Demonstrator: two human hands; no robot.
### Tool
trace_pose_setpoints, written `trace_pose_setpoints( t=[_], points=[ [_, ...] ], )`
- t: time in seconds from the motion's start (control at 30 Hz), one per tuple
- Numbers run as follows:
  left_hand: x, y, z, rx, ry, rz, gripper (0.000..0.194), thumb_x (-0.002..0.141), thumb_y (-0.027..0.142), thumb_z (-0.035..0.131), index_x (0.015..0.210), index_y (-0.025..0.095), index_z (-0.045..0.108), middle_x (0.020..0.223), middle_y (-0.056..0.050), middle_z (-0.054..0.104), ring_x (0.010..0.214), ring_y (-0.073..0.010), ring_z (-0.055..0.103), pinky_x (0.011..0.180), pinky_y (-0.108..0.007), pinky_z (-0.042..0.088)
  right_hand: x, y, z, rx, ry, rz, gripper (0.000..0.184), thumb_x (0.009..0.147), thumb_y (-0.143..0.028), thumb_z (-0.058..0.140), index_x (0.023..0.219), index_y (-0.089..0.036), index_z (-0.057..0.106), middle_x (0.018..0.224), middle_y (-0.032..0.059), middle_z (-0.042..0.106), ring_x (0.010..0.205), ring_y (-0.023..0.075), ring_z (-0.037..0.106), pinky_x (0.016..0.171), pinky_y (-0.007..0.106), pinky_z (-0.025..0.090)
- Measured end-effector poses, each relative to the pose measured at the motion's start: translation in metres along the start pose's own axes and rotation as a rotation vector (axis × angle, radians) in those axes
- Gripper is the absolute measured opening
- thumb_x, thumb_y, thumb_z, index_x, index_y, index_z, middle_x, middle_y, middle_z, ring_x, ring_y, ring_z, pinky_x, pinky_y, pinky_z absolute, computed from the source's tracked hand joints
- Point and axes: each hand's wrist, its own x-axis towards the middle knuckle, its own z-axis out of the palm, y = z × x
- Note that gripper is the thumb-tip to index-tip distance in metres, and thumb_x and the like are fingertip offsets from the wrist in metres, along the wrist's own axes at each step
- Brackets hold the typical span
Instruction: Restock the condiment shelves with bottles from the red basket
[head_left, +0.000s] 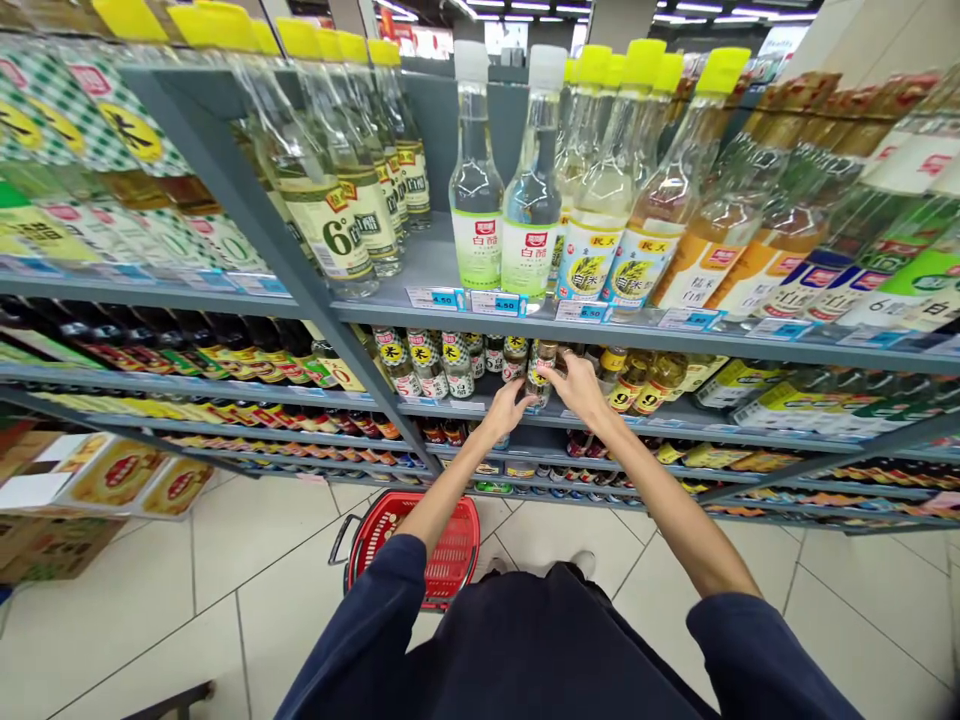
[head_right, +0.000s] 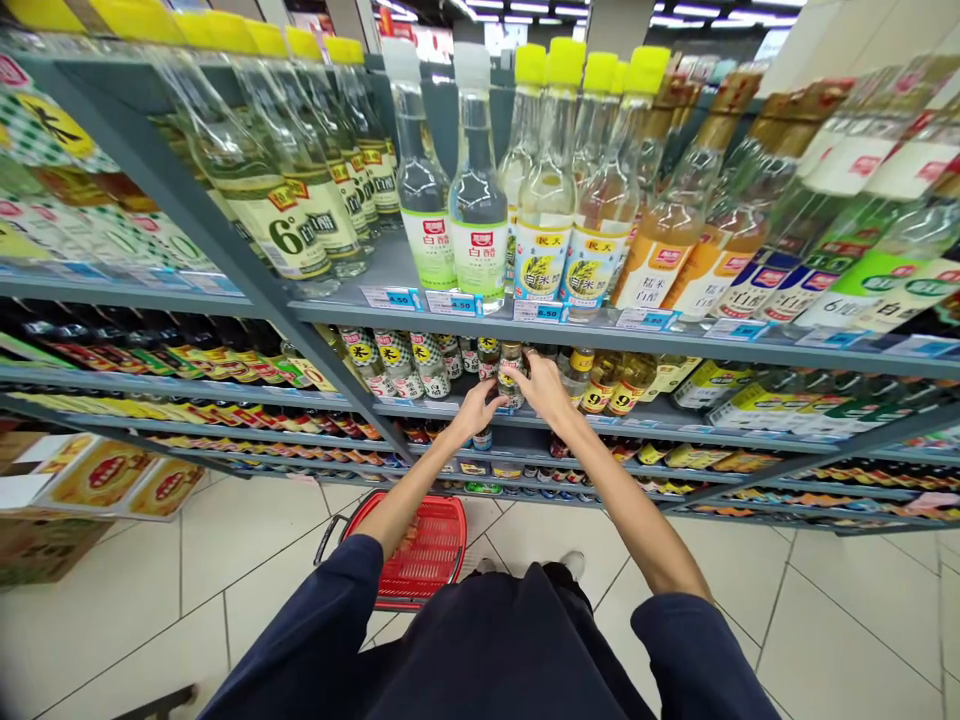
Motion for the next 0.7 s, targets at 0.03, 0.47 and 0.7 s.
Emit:
trace_pose_setpoints(
  t=[0.03,0.47,0.7],
  points=[
    [0.002,-0.001,0.0,0.004,-0.005,0.001,0.053,0.097,0.04,0.063,0.142,0.011,0.058,0.136,-0.02,0.068,0.127,-0.0325,0.064,0.111,-0.048,0.05,0.002,0.001,0.001,0.0,0.018,0.024,0.047,0.097,-0.059,0.062,0.115,-0.016,0.069,0.105,0.0161,0.078,0.095,0.0316,0.074,0.088,0.04,0.055],
    [0.013,-0.006,-0.001,-0.168,-0.027,-0.117,0.054,0.092,0.042,0.069,0.135,0.009,0.066,0.124,-0.016,0.076,0.103,-0.0285,0.074,0.093,-0.041,0.061,-0.023,0.026,0.024,-0.06,-0.086,0.208,0.044,0.093,-0.048,0.073,0.116,-0.01,0.069,0.103,0.0204,0.079,0.094,0.0315,0.075,0.086,0.04,0.058],
    [0.014,-0.007,0.002,-0.194,-0.013,-0.134,0.05,0.091,0.038,0.071,0.132,0.009,0.067,0.119,-0.016,0.077,0.102,-0.0281,0.074,0.088,-0.038,0.063,-0.029,0.029,0.034,-0.078,-0.106,0.255,0.031,0.097,-0.04,0.07,0.106,-0.011,0.068,0.094,0.0186,0.077,0.086,0.0273,0.075,0.075,0.031,0.056]
  ],
)
